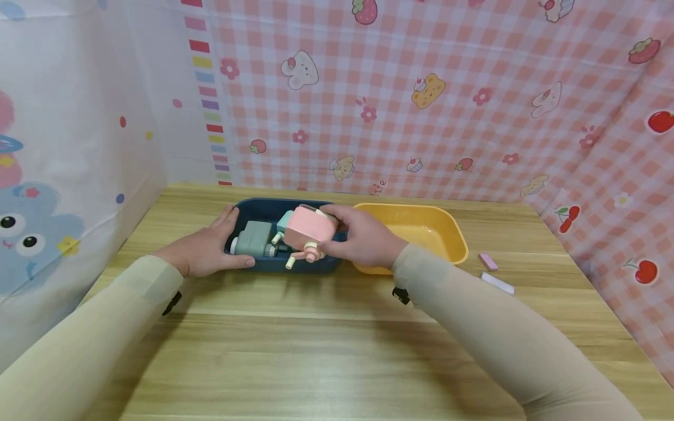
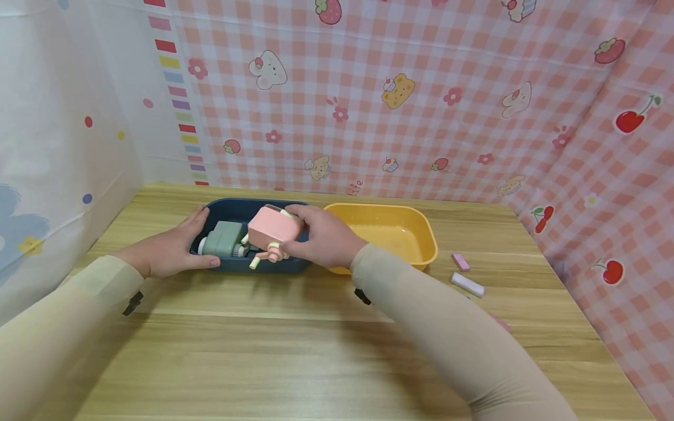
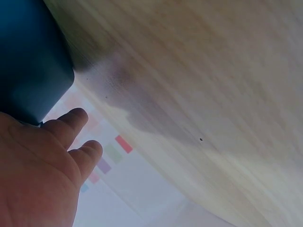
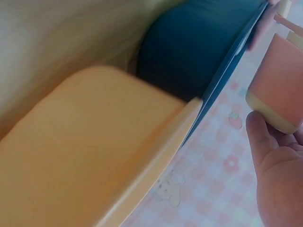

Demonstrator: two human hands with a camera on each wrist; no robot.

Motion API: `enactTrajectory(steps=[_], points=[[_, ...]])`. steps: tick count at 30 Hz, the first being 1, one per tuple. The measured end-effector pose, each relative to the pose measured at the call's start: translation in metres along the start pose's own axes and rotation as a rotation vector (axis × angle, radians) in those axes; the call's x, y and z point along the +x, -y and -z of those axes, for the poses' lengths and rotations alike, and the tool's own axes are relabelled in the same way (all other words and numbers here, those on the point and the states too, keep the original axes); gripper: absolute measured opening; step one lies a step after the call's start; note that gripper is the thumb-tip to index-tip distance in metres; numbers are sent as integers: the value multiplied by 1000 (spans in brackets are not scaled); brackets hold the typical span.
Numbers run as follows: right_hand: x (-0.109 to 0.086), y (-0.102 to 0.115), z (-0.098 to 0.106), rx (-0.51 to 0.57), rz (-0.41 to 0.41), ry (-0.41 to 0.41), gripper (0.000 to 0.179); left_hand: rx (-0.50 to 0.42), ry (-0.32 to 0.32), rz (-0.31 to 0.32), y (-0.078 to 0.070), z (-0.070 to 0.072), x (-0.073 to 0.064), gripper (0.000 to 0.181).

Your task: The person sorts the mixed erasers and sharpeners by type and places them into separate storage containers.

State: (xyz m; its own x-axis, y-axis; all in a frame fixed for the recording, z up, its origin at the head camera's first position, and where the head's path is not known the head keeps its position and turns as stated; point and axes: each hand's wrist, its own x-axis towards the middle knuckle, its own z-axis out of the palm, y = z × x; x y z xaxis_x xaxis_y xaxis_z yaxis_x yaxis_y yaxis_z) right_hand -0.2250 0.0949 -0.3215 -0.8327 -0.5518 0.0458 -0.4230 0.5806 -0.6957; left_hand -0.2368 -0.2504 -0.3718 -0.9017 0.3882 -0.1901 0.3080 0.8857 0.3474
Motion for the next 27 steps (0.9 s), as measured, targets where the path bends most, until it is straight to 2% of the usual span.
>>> enactTrajectory(steps=[13,21,27], points=[[2,-10,14,-80,-56,-26,75,-15,0,-12,1,1,-1,131],[1,-12,17,-55,-27,-55,75,-14,2,-12,0,2,-2,130],[1,-14,18,-53,-34,-42,70,-5,-3,-12,1,1,-1,130]])
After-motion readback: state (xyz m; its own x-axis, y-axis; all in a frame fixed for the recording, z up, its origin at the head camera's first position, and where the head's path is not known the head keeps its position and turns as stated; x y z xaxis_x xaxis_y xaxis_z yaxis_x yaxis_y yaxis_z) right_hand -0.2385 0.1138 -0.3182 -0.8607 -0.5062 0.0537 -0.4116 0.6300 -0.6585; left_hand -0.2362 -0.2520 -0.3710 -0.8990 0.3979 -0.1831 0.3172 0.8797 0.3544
